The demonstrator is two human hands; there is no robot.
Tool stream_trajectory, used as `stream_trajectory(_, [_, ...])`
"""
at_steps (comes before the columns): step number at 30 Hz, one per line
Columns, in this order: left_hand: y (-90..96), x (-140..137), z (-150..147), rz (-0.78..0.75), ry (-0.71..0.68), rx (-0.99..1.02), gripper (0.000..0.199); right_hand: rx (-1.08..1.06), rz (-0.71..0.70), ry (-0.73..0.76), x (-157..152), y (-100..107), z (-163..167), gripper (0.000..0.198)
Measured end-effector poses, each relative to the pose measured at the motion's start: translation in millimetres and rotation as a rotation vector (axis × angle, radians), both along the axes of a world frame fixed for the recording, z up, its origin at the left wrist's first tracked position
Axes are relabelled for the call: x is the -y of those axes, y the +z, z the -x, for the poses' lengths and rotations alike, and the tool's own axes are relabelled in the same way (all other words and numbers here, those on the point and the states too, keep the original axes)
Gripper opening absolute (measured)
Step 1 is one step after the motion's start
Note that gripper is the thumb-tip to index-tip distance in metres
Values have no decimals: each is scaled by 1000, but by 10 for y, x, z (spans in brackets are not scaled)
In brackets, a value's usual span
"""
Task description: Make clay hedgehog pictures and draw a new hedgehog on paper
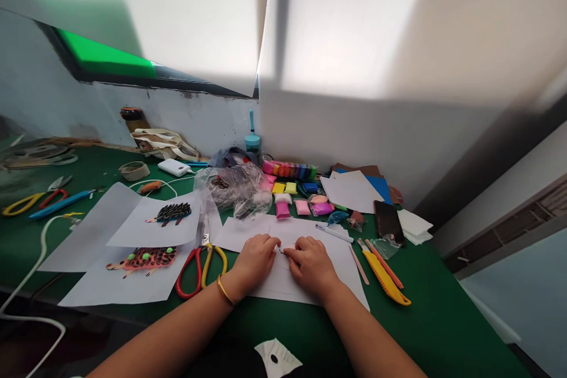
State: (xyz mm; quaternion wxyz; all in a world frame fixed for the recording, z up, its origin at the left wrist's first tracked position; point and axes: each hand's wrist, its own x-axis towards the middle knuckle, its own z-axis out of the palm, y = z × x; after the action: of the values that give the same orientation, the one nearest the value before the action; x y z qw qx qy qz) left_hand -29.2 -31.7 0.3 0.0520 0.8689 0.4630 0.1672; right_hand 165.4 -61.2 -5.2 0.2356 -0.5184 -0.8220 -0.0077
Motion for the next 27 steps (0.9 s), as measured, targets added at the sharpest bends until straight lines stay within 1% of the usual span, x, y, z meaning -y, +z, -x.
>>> stream_trajectory(6, [6,2,1,7,-9,2,24,-4,-2,-9,6,1,26,27])
stream_trajectory(10, [10,4,-2,12,0,-6,23,12,12,11,10,-6,28,28])
stream_trajectory(20, [19,5,1,7,0,10,22,10,-10,22,-2,-29,50,27])
stream_trajectory(23, [27,4,2,17,-1,3,22,-52,-22,23,-34,-62,10,30])
stream_trajectory(27, [44,10,7,26,3,-1,23,-168,-22,-23,-90,-95,-66,32])
